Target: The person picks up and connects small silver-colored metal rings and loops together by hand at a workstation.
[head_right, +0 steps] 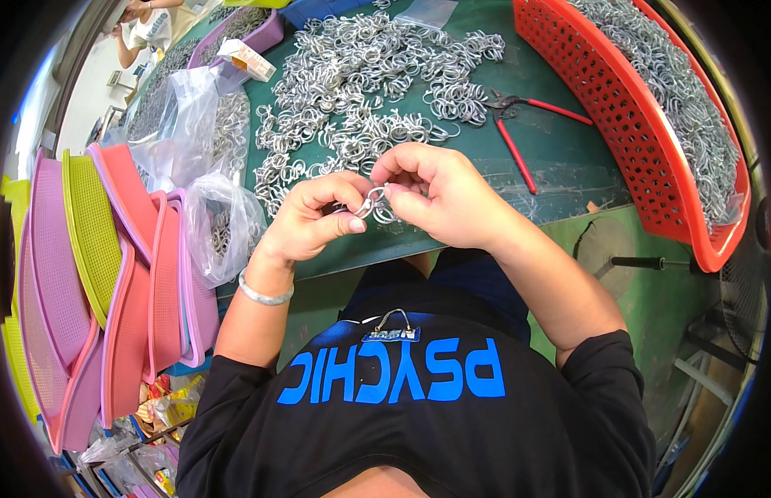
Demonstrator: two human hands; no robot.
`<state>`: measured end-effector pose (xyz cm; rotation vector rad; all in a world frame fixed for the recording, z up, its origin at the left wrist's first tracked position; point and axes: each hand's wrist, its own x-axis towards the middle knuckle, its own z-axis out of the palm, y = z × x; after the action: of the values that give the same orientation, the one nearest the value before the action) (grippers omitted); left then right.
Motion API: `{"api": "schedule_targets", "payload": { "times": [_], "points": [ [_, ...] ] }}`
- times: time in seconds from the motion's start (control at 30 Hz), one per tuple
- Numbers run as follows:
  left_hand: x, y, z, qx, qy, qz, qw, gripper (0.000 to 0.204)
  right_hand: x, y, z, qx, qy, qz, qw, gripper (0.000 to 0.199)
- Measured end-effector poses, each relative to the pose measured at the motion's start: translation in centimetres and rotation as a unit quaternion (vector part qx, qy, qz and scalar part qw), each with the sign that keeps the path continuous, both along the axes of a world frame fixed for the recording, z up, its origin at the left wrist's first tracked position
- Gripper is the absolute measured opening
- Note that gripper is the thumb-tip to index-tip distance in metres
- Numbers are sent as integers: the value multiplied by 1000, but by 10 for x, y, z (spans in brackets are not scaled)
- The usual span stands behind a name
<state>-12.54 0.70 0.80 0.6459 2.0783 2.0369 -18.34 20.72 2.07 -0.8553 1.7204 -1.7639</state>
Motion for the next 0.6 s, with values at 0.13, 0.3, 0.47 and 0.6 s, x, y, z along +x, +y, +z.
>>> {"api": "schedule_targets", "payload": {
  "times": [0.13,0.3,0.47,0.6],
  "points": [
    [1,1,0,-25,31,18,999,9,-1,-1,-5,-42,89,-22,995,9],
    [3,2,0,29,-28,7,999,10,-2,0,-4,-35,87,-12,996,10],
    [6,2,-5,89,-115,32,989,13,-4,1,-4,-25,-13,11,1000,11],
    [6,5,-3,126,-158,47,978,12,-7,-4,-9,-38,-117,-3,992,12]
  ]
}}
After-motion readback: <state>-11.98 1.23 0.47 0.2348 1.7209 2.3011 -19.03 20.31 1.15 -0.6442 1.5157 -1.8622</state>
